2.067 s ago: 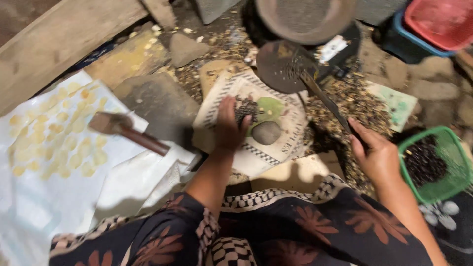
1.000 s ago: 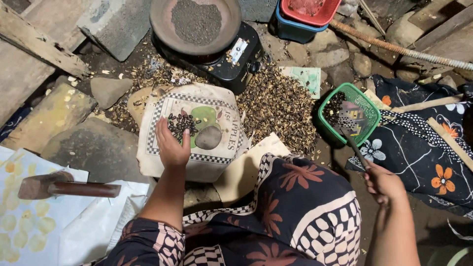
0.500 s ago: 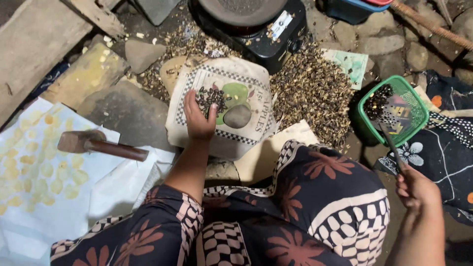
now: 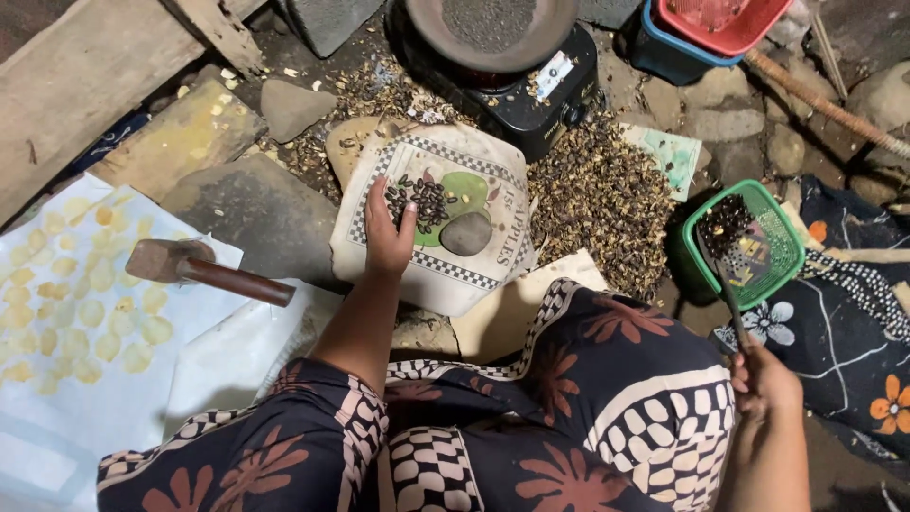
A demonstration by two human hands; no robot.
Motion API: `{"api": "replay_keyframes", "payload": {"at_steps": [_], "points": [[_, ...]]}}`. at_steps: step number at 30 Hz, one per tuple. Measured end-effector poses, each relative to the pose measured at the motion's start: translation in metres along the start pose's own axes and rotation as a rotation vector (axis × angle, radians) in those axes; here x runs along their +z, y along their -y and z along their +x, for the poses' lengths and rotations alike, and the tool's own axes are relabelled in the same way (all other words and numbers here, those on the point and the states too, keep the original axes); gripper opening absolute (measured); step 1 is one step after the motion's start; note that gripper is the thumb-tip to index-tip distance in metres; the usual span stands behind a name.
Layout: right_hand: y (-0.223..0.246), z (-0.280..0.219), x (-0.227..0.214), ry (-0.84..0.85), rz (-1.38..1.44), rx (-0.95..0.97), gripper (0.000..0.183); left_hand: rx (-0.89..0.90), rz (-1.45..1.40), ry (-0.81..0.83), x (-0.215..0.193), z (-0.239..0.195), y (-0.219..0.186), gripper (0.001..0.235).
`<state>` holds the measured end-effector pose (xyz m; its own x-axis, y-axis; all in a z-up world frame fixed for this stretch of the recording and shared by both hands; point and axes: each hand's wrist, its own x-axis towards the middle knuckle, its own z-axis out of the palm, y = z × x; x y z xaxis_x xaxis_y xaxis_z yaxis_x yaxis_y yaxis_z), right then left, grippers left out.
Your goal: The person cracks nuts with a hammer on a white sheet, then uses a stone pestle to crush roasted seeds on a patterned tile. They repeatedly transfer crushed seeds into a green basket and continue cracking more nuts.
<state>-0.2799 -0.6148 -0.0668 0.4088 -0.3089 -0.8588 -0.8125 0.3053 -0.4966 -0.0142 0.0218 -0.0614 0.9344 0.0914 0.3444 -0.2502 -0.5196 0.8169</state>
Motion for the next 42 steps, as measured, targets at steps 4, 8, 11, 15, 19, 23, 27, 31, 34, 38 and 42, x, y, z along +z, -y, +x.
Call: {"api": "replay_keyframes", "payload": {"at_steps": [4, 8, 11, 15, 19, 23, 27, 31, 34, 38, 42], "points": [[-0.025, 0.016, 0.000, -0.188, 0.155, -0.187, 0.020, -0.052, -0.024, 0.043, -0.001, 0.003, 0.005, 0.060], [-0.064, 0.076, -0.037, -0.243, 0.174, -0.268, 0.032, -0.038, -0.042, 0.034, -0.001, 0.003, 0.010, 0.058], [-0.034, -0.012, 0.040, -0.337, 0.108, -0.313, 0.041, -0.061, -0.038, 0.047, 0.001, 0.004, 0.013, 0.057], [-0.035, -0.022, 0.041, -0.544, -0.056, -0.288, 0.040, -0.092, -0.037, 0.055, -0.001, 0.005, 0.011, 0.058], [-0.036, -0.017, 0.032, -0.388, -0.009, -0.341, 0.043, -0.182, -0.028, 0.108, -0.001, 0.006, 0.010, 0.060], [-0.034, -0.025, 0.038, -0.267, 0.187, -0.355, 0.046, -0.173, -0.023, 0.098, 0.002, 0.005, 0.015, 0.060], [-0.023, -0.042, 0.043, -0.378, 0.156, -0.372, 0.039, -0.161, -0.016, 0.090, 0.000, 0.004, 0.013, 0.060], [-0.003, -0.058, 0.056, -0.346, 0.142, -0.406, 0.042, -0.170, -0.031, 0.087, -0.001, 0.005, 0.011, 0.058], [0.020, -0.082, 0.076, -0.378, 0.116, -0.416, 0.038, -0.169, -0.040, 0.085, -0.003, 0.005, 0.007, 0.058], [0.064, -0.123, 0.115, -0.244, 0.090, -0.470, 0.040, -0.211, -0.041, 0.110, -0.003, 0.006, 0.005, 0.063], [0.120, -0.156, 0.162, -0.202, -0.025, -0.481, 0.042, -0.269, -0.024, 0.133, -0.008, 0.007, -0.006, 0.065]]}}
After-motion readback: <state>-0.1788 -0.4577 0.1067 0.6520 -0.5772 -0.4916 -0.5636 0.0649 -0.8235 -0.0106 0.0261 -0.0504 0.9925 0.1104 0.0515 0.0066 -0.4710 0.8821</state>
